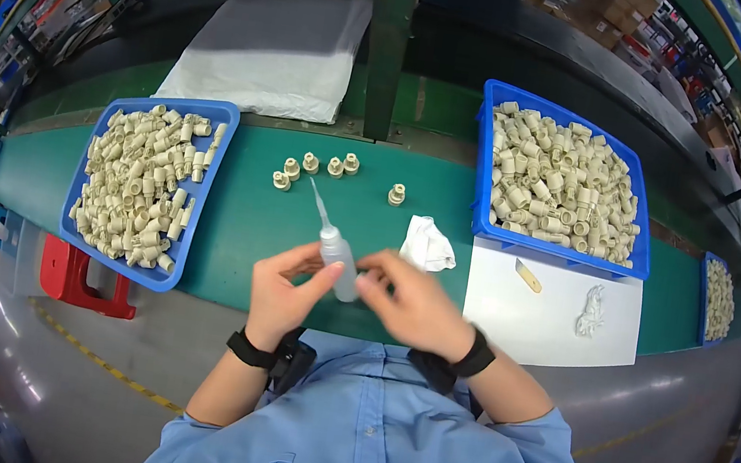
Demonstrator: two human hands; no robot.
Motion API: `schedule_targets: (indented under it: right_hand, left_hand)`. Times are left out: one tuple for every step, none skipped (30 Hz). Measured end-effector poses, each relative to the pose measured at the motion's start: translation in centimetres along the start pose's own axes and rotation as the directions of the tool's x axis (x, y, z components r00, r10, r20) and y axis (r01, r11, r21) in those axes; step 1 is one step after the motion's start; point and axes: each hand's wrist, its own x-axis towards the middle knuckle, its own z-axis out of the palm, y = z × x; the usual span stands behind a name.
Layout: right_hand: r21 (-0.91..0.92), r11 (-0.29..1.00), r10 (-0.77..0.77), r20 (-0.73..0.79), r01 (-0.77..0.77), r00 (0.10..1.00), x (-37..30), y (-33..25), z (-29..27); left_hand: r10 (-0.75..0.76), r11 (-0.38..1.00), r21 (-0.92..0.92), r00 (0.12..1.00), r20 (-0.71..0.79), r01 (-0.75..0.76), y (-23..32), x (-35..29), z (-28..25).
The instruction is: Cleaning and applying liquid to small plastic components at a factory workbench.
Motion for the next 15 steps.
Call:
schedule_targets:
  right_hand:
    - [-0.068,0.998,-0.006,-0.092,0.0,0.996,1.0,0.1,-1.0]
    - [-0.135,0.991,-0.019,-0.18,-0.006,0.983,2.3,0.1,-2.2]
    - [-0.184,0.983,-0.041,-0.26,-0.007,0.965,3.6,1.3,-3.0]
    - [-0.232,0.973,-0.069,-0.338,-0.012,0.938,5.1,2.9,-3.6]
    - [-0.31,0.948,-0.041,-0.348,-0.073,0.937,6.4,4.2,-4.2]
    - [-0.383,0.914,-0.012,-0.357,-0.135,0.934,7.6,5.0,-4.6]
    - [-0.386,0.912,-0.005,-0.349,-0.138,0.937,8.5,4.8,-4.9]
    - [-0.285,0.918,0.195,-0.283,-0.277,0.939,9.3,4.3,-5.2]
    - [-0.196,0.888,0.381,-0.194,-0.417,0.904,10.2,3.7,-5.5]
    - [-0.119,0.822,0.55,-0.09,-0.557,0.831,10.8,3.5,-5.6]
    - [-0.127,0.817,0.556,-0.082,-0.562,0.827,11.1,3.8,-5.6]
    - [-0.095,0.813,0.572,-0.055,-0.575,0.818,11.3,4.5,-5.6]
    - [-0.063,0.806,0.587,-0.029,-0.588,0.809,11.3,5.2,-5.7]
    - [-0.03,0.798,0.603,-0.002,-0.602,0.798,11.3,5.3,-5.6]
    - [-0.034,0.791,0.611,0.003,-0.61,0.792,11.3,5.4,-5.7]
  left_hand:
    - [-0.046,0.999,-0.009,0.999,-0.009,0.046,-0.7,0.3,-1.3]
    - [-0.093,0.995,-0.019,0.995,-0.02,0.093,-1.4,0.6,-2.4]
    - [-0.142,0.99,-0.029,0.99,-0.026,0.141,-2.0,0.6,-2.9]
    - [-0.143,0.989,-0.035,0.989,-0.028,0.142,-2.7,0.5,-3.3]
    - [-0.082,0.995,-0.058,0.996,-0.024,0.081,-3.5,0.3,-3.6]
    - [-0.024,0.996,-0.082,0.999,-0.026,0.022,-4.3,0.1,-4.0]
    - [0.032,0.994,-0.106,0.999,-0.029,-0.035,-4.7,-0.2,-4.3]
    - [0.024,0.993,-0.114,0.999,-0.035,-0.028,-5.0,-0.6,-4.6]
    - [0.024,0.99,-0.139,1.0,-0.02,-0.026,-5.1,-0.6,-5.0]
    - [0.023,0.986,-0.162,1.0,-0.003,-0.023,-5.1,-0.7,-5.3]
    - [0.022,0.982,-0.186,1.0,0.013,-0.019,-5.2,-0.8,-5.6]
    - [0.013,0.981,-0.193,1.0,0.006,-0.011,-5.2,-0.8,-5.7]
    - [0.025,0.982,-0.187,0.999,0.021,-0.021,-5.2,-0.7,-5.5]
    - [0.036,0.983,-0.179,0.999,0.038,-0.029,-5.1,-0.6,-5.4]
    - [0.048,0.984,-0.172,0.997,0.057,-0.037,-5.1,-0.6,-5.4]
